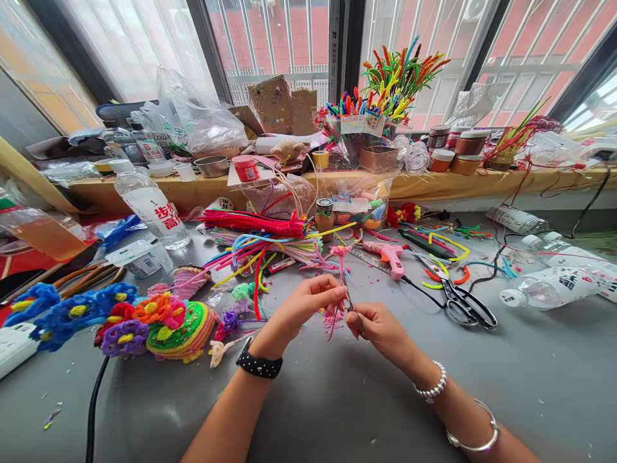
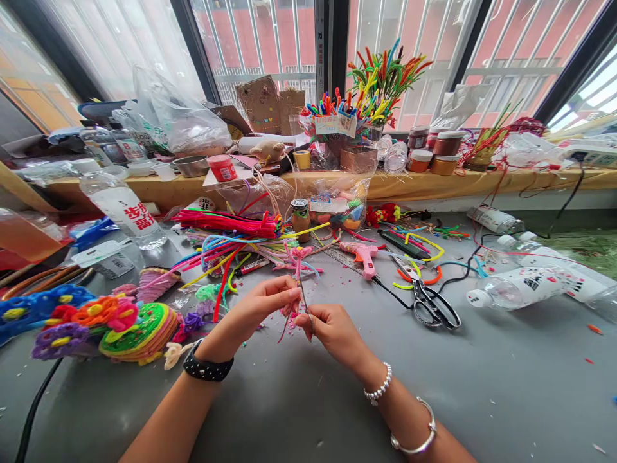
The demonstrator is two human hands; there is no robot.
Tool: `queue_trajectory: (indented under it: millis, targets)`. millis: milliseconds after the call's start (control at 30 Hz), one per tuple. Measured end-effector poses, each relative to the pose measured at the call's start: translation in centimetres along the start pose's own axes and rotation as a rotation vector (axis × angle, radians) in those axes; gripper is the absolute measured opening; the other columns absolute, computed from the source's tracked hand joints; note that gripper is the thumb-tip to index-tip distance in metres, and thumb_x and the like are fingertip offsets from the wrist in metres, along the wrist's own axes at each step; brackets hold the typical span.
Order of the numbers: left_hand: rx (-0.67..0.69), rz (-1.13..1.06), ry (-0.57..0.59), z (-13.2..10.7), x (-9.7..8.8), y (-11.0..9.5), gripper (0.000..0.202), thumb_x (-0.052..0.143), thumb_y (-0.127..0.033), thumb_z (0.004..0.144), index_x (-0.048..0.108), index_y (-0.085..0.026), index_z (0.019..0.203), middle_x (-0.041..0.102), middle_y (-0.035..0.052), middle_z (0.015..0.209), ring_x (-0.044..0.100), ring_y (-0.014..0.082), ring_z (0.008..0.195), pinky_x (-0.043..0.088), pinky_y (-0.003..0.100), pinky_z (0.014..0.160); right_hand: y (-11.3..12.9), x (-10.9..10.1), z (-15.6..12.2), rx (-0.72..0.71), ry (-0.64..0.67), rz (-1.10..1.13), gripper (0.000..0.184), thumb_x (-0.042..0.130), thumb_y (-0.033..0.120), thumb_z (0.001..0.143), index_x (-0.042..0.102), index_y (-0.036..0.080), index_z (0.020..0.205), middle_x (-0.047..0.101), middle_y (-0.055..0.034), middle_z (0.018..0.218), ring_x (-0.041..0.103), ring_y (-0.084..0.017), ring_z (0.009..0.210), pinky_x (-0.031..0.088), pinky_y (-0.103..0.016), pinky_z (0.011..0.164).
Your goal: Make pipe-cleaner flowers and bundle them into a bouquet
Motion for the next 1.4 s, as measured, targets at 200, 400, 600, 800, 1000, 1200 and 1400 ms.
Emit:
queue_trajectory:
  millis: [200, 400, 600, 800, 1000, 1200, 1400]
  targets:
    - [0.011, -0.036, -0.007, 0.0, 0.0, -0.1, 0.021, 0.050, -0.031, 0.073, 0.048, -0.014, 0.061, 0.043, -0.0040, 0.056, 0.037, 0.0067, 0.053, 0.030, 0.021, 0.054, 0.1, 0.9, -0.1, -0.054, 0.079, 0.013, 0.059, 0.025, 0.070, 0.067, 0.044, 0.016, 0.057, 0.028, 0.0048, 0.048, 0.023, -0.008, 0.045, 0.021, -0.022, 0.043]
    - [-0.034, -0.019, 0.024, -0.1, 0.3, 0.2, 0.020, 0.052, -0.031, 0.072, 0.050, -0.013, 0.063, 0.047, -0.0037, 0.056, 0.040, 0.0069, 0.053, 0.030, 0.020, 0.054, 0.3, 1.3, -0.2, -0.093, 0.120, 0.027, 0.057, 0.023, 0.068, 0.069, 0.045, 0.016, 0.063, 0.029, 0.0045, 0.051, 0.024, -0.008, 0.047, 0.022, -0.021, 0.043]
    - [-0.063, -0.019, 0.086, -0.1, 1.0, 0.6, 0.021, 0.053, -0.032, 0.071, 0.051, -0.013, 0.063, 0.047, -0.0032, 0.055, 0.041, 0.0077, 0.053, 0.031, 0.021, 0.054, 0.4, 0.6, -0.1, -0.088, 0.071, 0.065, 0.054, 0.027, 0.066, 0.070, 0.045, 0.016, 0.062, 0.028, 0.0042, 0.053, 0.024, -0.008, 0.047, 0.022, -0.021, 0.043]
    - [-0.064, -0.011, 0.060, 0.0, 0.7, 0.6, 0.021, 0.053, -0.033, 0.070, 0.052, -0.013, 0.064, 0.046, -0.0037, 0.056, 0.039, 0.0073, 0.054, 0.030, 0.020, 0.054, 0.0, 0.2, 0.0, -0.048, 0.025, 0.031, 0.050, 0.033, 0.062, 0.072, 0.047, 0.016, 0.060, 0.032, 0.0034, 0.055, 0.029, -0.008, 0.050, 0.025, -0.021, 0.045]
    - [-0.063, 0.011, 0.027, 0.0, 0.3, 0.6, 0.022, 0.053, -0.034, 0.070, 0.051, -0.014, 0.063, 0.045, -0.0037, 0.055, 0.039, 0.0077, 0.054, 0.030, 0.020, 0.054, 0.3, -0.2, 0.0, -0.035, -0.010, -0.017, 0.050, 0.035, 0.062, 0.071, 0.043, 0.016, 0.052, 0.036, 0.0034, 0.052, 0.031, -0.008, 0.049, 0.025, -0.021, 0.047]
    - [-0.035, 0.010, 0.009, 0.0, 0.2, 0.4, 0.023, 0.053, -0.035, 0.070, 0.051, -0.014, 0.063, 0.044, -0.0038, 0.055, 0.038, 0.0075, 0.054, 0.030, 0.020, 0.053, 0.1, -0.5, 0.0, 0.001, -0.033, -0.083, 0.052, 0.037, 0.062, 0.070, 0.042, 0.016, 0.048, 0.037, 0.0036, 0.047, 0.032, -0.008, 0.047, 0.025, -0.022, 0.047]
    - [-0.027, -0.003, -0.027, 0.0, 0.0, 0.2, 0.021, 0.053, -0.034, 0.070, 0.051, -0.014, 0.063, 0.046, -0.0031, 0.058, 0.039, 0.0070, 0.054, 0.030, 0.019, 0.053, 0.1, -0.7, 0.0, 0.004, -0.048, -0.095, 0.052, 0.037, 0.063, 0.069, 0.042, 0.016, 0.047, 0.037, 0.0036, 0.046, 0.031, -0.008, 0.046, 0.026, -0.021, 0.046]
Point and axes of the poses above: each hand's wrist, its own z-axis towards the middle knuckle, its own x-axis out of the palm, y = z × x, the point moved 10 cm from there along z, towards the middle knuckle
